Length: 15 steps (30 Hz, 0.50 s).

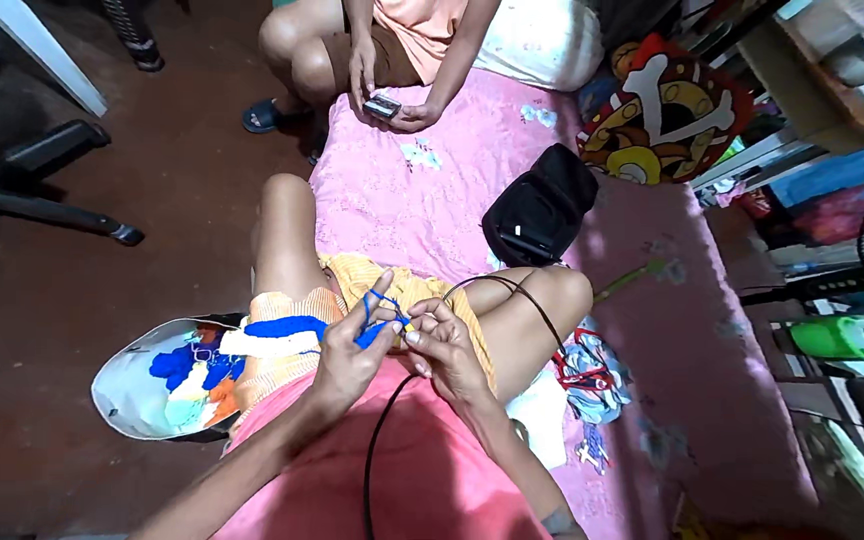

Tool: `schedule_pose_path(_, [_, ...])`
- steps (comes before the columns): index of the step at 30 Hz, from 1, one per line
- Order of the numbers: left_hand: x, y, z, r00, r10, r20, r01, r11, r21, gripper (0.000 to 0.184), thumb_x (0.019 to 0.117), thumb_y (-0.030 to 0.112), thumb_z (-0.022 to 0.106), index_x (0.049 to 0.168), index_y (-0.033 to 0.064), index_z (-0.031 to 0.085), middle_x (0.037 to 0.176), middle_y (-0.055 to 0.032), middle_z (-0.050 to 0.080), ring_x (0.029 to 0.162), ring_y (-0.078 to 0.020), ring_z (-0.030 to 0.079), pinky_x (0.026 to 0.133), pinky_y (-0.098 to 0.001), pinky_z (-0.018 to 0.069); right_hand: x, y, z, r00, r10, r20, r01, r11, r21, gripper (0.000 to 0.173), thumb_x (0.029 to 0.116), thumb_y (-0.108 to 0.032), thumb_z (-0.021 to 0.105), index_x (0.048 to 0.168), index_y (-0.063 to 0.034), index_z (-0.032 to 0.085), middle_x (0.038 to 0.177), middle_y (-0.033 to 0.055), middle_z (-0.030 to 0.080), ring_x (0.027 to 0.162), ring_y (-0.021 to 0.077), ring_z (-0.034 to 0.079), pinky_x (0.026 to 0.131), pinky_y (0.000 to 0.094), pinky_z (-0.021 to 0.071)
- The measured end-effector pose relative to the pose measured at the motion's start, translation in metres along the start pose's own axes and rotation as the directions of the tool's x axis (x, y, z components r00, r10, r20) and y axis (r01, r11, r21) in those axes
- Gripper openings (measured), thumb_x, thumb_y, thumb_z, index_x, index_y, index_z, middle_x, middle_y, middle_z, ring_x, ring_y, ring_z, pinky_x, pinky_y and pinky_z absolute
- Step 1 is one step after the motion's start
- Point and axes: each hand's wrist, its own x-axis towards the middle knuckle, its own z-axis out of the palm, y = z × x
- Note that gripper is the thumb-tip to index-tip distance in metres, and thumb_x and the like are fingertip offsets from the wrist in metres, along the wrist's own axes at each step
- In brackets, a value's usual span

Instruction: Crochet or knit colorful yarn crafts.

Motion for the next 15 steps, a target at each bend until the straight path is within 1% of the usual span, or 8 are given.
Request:
schedule_pose_path(2, [0.005, 0.006, -0.003, 0.996, -0.090, -0.001, 0.090, 0.988, -0.122, 0.061, 0.0897, 0.001, 0.063, 0.149, -0.0007, 0.047, 0.100, 0.0001, 0.073, 0.087, -0.0053, 0.070, 0.081, -0.0220, 0.0586, 0.000, 0.006, -0.001, 0.996, -0.085, -0.018, 0.085, 0.996, -0.015, 0.030, 0.0898, 0.007, 0.062, 0.118, -0.0007, 0.054, 0.087, 0.0043, 0.071, 0.058, 0.0006, 0.056, 0.051, 0.0156, 0.0445])
schedule_pose_path(3, [0.006, 0.008, -0.004, 0.995, -0.102, 0.007, 0.102, 0.986, -0.130, 0.062, 0.0887, 0.001, 0.063, 0.149, 0.0002, 0.048, 0.099, 0.0020, 0.072, 0.087, -0.0040, 0.068, 0.081, -0.0206, 0.0575, -0.002, 0.007, -0.001, 0.985, -0.165, -0.046, 0.157, 0.977, -0.141, 0.030, 0.0881, 0.007, 0.064, 0.116, 0.0002, 0.056, 0.091, 0.0030, 0.071, 0.066, 0.0001, 0.060, 0.059, 0.0154, 0.0487])
schedule_pose_path(4, [0.007, 0.010, -0.005, 0.994, -0.110, 0.011, 0.110, 0.986, -0.124, 0.061, 0.0883, 0.001, 0.063, 0.148, 0.0009, 0.049, 0.097, 0.0033, 0.072, 0.085, -0.0028, 0.068, 0.079, -0.0190, 0.0571, -0.005, 0.008, -0.001, 0.965, -0.256, -0.053, 0.228, 0.924, -0.307, 0.028, 0.0874, 0.007, 0.064, 0.114, 0.0020, 0.058, 0.097, 0.0021, 0.070, 0.079, 0.0006, 0.065, 0.072, 0.0169, 0.0551])
schedule_pose_path(5, [0.006, 0.010, -0.006, 0.994, -0.109, 0.016, 0.110, 0.987, -0.114, 0.061, 0.0884, 0.002, 0.063, 0.148, 0.0012, 0.050, 0.096, 0.0040, 0.071, 0.084, -0.0022, 0.067, 0.078, -0.0183, 0.0565, -0.008, 0.009, -0.002, 0.940, -0.338, -0.041, 0.281, 0.840, -0.465, 0.024, 0.0876, 0.006, 0.064, 0.111, 0.0052, 0.060, 0.100, 0.0037, 0.069, 0.087, 0.0017, 0.067, 0.081, 0.0186, 0.0570])
schedule_pose_path(7, [0.007, 0.008, -0.009, 0.995, -0.098, 0.036, 0.101, 0.991, -0.091, 0.061, 0.0883, 0.002, 0.064, 0.148, 0.0017, 0.050, 0.094, 0.0047, 0.070, 0.082, -0.0021, 0.066, 0.078, -0.0182, 0.0563, -0.011, 0.013, -0.005, 0.881, -0.471, 0.035, 0.355, 0.611, -0.707, 0.014, 0.0897, 0.003, 0.063, 0.102, 0.0084, 0.065, 0.095, 0.0093, 0.071, 0.083, 0.0033, 0.067, 0.076, 0.0181, 0.0568])
schedule_pose_path(10, [0.010, 0.008, -0.015, 0.993, -0.074, 0.096, 0.079, 0.996, -0.048, 0.061, 0.0889, 0.004, 0.062, 0.148, 0.0012, 0.049, 0.093, 0.0057, 0.071, 0.084, 0.0005, 0.066, 0.081, -0.0165, 0.0549, -0.013, 0.014, -0.011, 0.800, -0.572, 0.178, 0.418, 0.320, -0.850, 0.011, 0.0914, -0.002, 0.061, 0.095, 0.0045, 0.070, 0.089, 0.0109, 0.072, 0.079, 0.0071, 0.069, 0.071, 0.0192, 0.0574])
schedule_pose_path(12, [0.010, 0.009, -0.019, 0.988, -0.080, 0.129, 0.085, 0.996, -0.032, 0.061, 0.0907, 0.006, 0.061, 0.150, 0.0030, 0.047, 0.092, 0.0065, 0.071, 0.082, 0.0017, 0.065, 0.079, -0.0151, 0.0541, -0.014, 0.013, -0.011, 0.785, -0.581, 0.215, 0.428, 0.258, -0.866, 0.011, 0.0912, -0.002, 0.060, 0.094, 0.0038, 0.070, 0.088, 0.0111, 0.072, 0.080, 0.0090, 0.069, 0.072, 0.0204, 0.0580])
schedule_pose_path(15, [0.011, 0.008, -0.022, 0.983, -0.090, 0.157, 0.098, 0.994, -0.042, 0.061, 0.0913, 0.007, 0.060, 0.151, 0.0034, 0.046, 0.090, 0.0075, 0.069, 0.081, 0.0007, 0.065, 0.077, -0.0160, 0.0547, -0.013, 0.013, -0.011, 0.782, -0.577, 0.236, 0.438, 0.239, -0.866, 0.012, 0.0912, -0.002, 0.060, 0.093, 0.0043, 0.070, 0.088, 0.0114, 0.072, 0.079, 0.0098, 0.069, 0.071, 0.0209, 0.0577])
